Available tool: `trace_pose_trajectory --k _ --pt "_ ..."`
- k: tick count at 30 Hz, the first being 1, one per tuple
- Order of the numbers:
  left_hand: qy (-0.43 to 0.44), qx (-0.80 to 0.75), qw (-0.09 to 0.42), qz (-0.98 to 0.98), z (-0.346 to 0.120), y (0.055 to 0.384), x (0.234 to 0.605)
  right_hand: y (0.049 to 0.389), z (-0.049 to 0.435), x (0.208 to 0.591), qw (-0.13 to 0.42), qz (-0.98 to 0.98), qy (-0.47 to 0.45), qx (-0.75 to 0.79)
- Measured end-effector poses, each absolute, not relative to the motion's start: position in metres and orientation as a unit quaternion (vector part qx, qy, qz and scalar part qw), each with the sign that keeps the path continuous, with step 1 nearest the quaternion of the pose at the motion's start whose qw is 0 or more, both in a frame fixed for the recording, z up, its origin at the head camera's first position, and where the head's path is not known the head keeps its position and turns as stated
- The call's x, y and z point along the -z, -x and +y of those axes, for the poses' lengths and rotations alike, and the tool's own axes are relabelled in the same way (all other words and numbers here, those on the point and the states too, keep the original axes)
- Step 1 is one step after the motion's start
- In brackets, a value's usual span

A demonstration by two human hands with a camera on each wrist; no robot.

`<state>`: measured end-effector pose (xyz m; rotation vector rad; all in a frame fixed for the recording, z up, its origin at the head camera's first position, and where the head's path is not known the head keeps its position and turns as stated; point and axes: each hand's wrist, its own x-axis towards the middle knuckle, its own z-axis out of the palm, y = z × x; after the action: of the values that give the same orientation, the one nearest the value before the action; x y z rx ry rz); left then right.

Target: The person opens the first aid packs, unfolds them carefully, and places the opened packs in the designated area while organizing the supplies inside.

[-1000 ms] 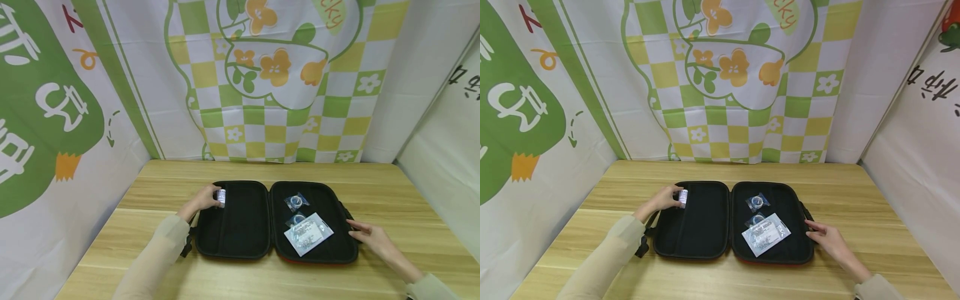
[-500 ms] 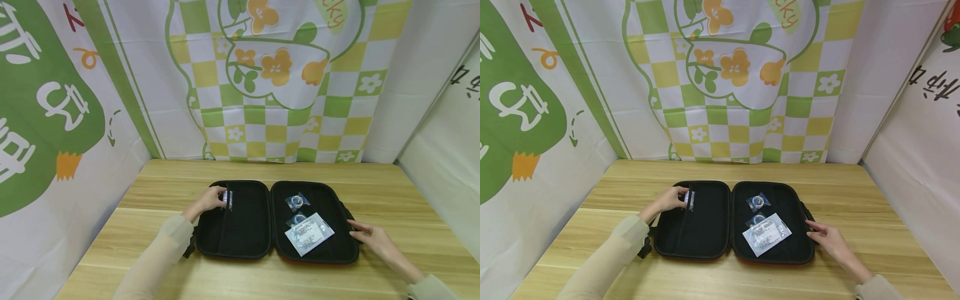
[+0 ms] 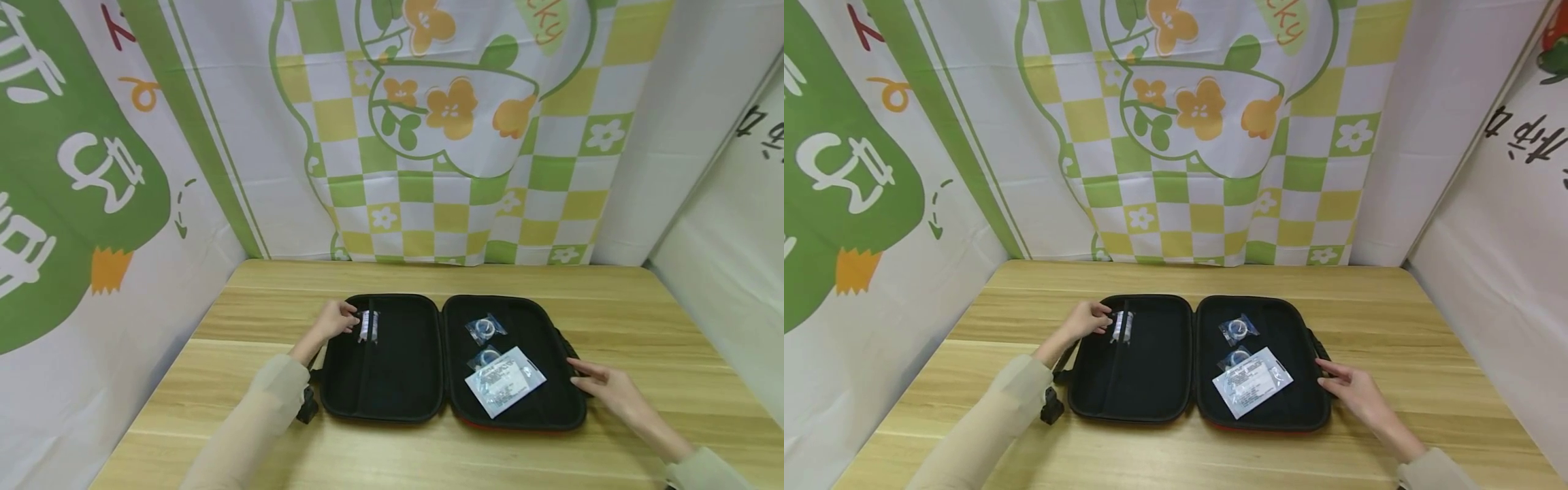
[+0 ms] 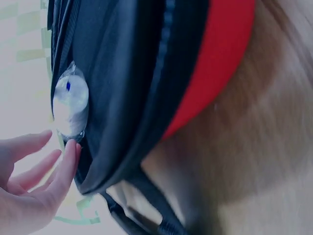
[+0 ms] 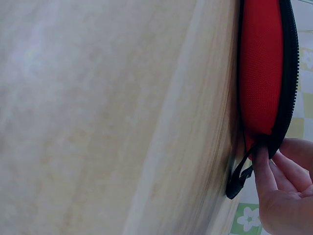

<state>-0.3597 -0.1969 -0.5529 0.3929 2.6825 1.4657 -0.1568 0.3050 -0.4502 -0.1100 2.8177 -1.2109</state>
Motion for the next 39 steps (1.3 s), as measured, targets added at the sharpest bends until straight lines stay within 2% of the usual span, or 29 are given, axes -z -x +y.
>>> trace_pose_trajectory --k 2,5,8,11,12,14,16,18,20,22,24,28,30,32,37,39 --pt "-0.091 -0.502 0.064 0.858 -0.191 0.355 0.547 0.157 0.305 0.45 0.038 0.918 0.034 0.394" --pt "-0.08 -0.553 0.08 0.825 -0.186 0.356 0.554 0.157 0.305 0.451 0.038 0.916 0.035 0.398" --pt "-0.081 -0.589 0.077 0.801 -0.183 0.363 0.569 0.157 0.305 0.451 0.039 0.916 0.033 0.398" --pt "-0.039 -0.603 0.077 0.793 -0.179 0.371 0.578 0.157 0.306 0.451 0.04 0.916 0.034 0.398" --pt "-0.024 -0.612 0.084 0.786 -0.187 0.398 0.614 0.158 0.306 0.451 0.04 0.916 0.033 0.397" --pt "-0.009 -0.628 0.095 0.772 -0.196 0.431 0.658 0.158 0.305 0.451 0.041 0.915 0.036 0.401" --pt "-0.02 -0.65 0.096 0.754 -0.202 0.448 0.683 0.157 0.305 0.451 0.042 0.915 0.037 0.4" --pt "-0.023 -0.654 0.1 0.75 -0.202 0.451 0.688 0.157 0.305 0.451 0.04 0.915 0.037 0.4" --pt "-0.027 -0.644 0.092 0.759 -0.186 0.409 0.632 0.157 0.305 0.451 0.038 0.916 0.038 0.398" --pt "-0.016 -0.634 0.099 0.767 -0.177 0.39 0.605 0.157 0.305 0.452 0.035 0.917 0.039 0.396" --pt "-0.009 -0.628 0.107 0.771 -0.175 0.387 0.602 0.157 0.305 0.451 0.033 0.919 0.038 0.392" --pt "-0.002 -0.629 0.122 0.768 -0.177 0.403 0.624 0.156 0.304 0.451 0.032 0.92 0.035 0.39" --pt "-0.001 -0.625 0.127 0.77 -0.175 0.399 0.618 0.156 0.304 0.451 0.034 0.919 0.034 0.392" --pt "0.005 -0.611 0.127 0.781 -0.167 0.379 0.59 0.157 0.304 0.451 0.035 0.919 0.031 0.391" --pt "0.046 -0.583 0.128 0.801 -0.137 0.309 0.488 0.157 0.304 0.451 0.033 0.919 0.031 0.391" --pt "0.054 -0.58 0.133 0.802 -0.132 0.299 0.473 0.156 0.304 0.451 0.033 0.919 0.031 0.391"
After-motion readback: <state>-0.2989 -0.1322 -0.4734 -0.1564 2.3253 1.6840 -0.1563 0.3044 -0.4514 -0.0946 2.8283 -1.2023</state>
